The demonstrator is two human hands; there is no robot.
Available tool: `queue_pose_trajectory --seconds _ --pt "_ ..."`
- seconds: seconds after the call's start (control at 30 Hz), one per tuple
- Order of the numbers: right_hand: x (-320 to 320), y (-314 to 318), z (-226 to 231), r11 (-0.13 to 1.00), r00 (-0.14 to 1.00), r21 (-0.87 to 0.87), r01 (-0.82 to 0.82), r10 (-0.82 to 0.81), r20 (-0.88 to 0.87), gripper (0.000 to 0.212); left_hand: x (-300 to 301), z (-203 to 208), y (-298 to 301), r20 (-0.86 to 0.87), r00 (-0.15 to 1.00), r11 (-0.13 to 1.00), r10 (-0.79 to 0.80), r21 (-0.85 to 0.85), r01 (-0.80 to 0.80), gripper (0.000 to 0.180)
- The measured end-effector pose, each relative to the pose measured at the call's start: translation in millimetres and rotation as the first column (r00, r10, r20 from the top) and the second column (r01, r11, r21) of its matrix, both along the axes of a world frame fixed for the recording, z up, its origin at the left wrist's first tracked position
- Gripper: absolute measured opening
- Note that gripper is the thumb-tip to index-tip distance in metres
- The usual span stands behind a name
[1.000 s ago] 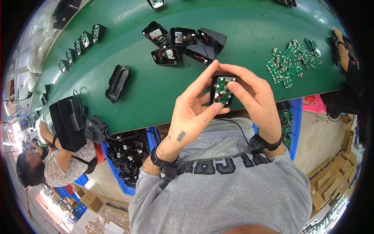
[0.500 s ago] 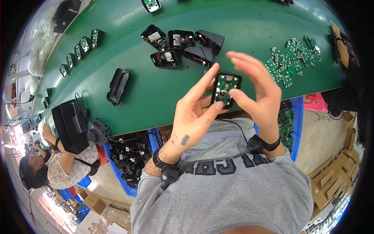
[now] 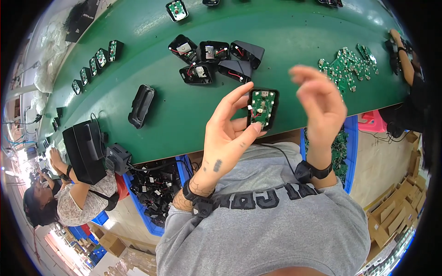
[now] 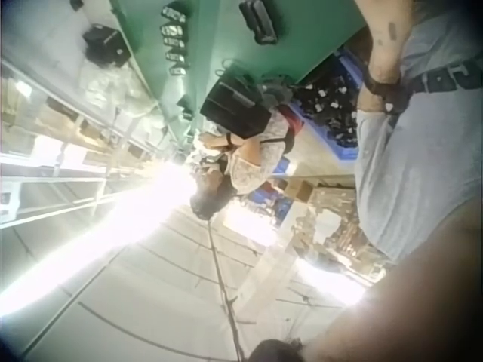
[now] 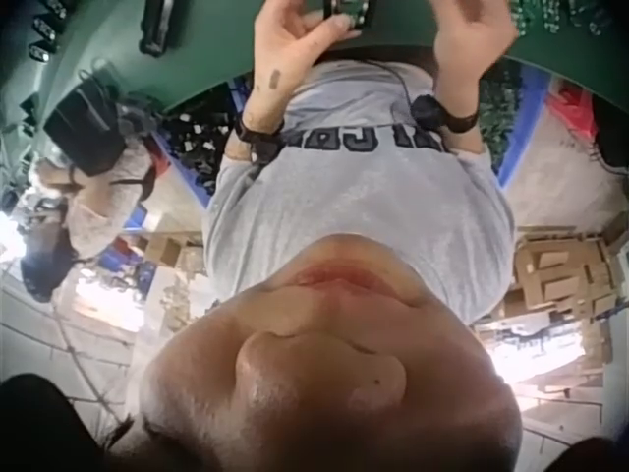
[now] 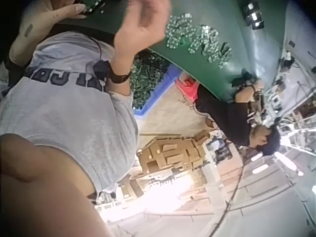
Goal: Assembling electronic circuit boards into black plastic housings on a production line.
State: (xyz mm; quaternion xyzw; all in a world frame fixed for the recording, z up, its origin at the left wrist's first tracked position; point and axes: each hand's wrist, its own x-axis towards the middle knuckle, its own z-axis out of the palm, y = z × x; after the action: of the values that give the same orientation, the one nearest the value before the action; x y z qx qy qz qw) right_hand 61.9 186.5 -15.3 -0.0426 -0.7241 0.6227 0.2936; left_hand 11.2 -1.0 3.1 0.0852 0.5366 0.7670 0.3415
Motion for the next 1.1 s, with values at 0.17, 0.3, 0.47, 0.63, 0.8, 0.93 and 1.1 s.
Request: queue_pose_trajectory --seconds 0.17,0.3,0.47,0.63,0.8,0.93,1.1 --pt "-2 5 14 0.994 0.989 -0.090 -0.069 0.080 0.123 0.040 1 -1 -2 -0.012 1.000 1.000 0.006 0.017 -0.006 0.066" --pt "-5 -21 9 0.813 0.875 -0.523 -0.257 0.426 0.231 0.039 4 -3 0 -0.052 0.998 0.999 -0.021 0.049 0.023 0.066" --pt "-9 -22 6 0.817 0.885 -0.521 -0.246 0.408 0.222 0.039 2 0 1 -0.132 0.990 0.998 -0.054 -0.045 0.048 0.069" --pt "-14 -24 3 0.836 0.893 -0.482 -0.262 0.399 0.208 0.037 2 -9 7 -0.174 0.984 0.999 0.036 -0.018 -0.040 0.065" --pt "-16 -13 6 0.867 0.994 0.495 0.060 -0.005 -0.113 0.046 0 -11 12 -0.130 0.989 0.997 0.074 0.039 -0.070 0.063" --pt "-11 -25 12 0.821 0.997 0.570 0.030 0.019 -0.080 0.027 -4 -14 13 -0.249 0.966 0.997 0.075 -0.015 -0.081 0.066" --pt "-14 -23 0 0.868 0.989 0.496 0.025 0.050 -0.138 0.026 -7 -15 13 -0.215 0.977 0.995 0.009 -0.097 -0.031 0.071"
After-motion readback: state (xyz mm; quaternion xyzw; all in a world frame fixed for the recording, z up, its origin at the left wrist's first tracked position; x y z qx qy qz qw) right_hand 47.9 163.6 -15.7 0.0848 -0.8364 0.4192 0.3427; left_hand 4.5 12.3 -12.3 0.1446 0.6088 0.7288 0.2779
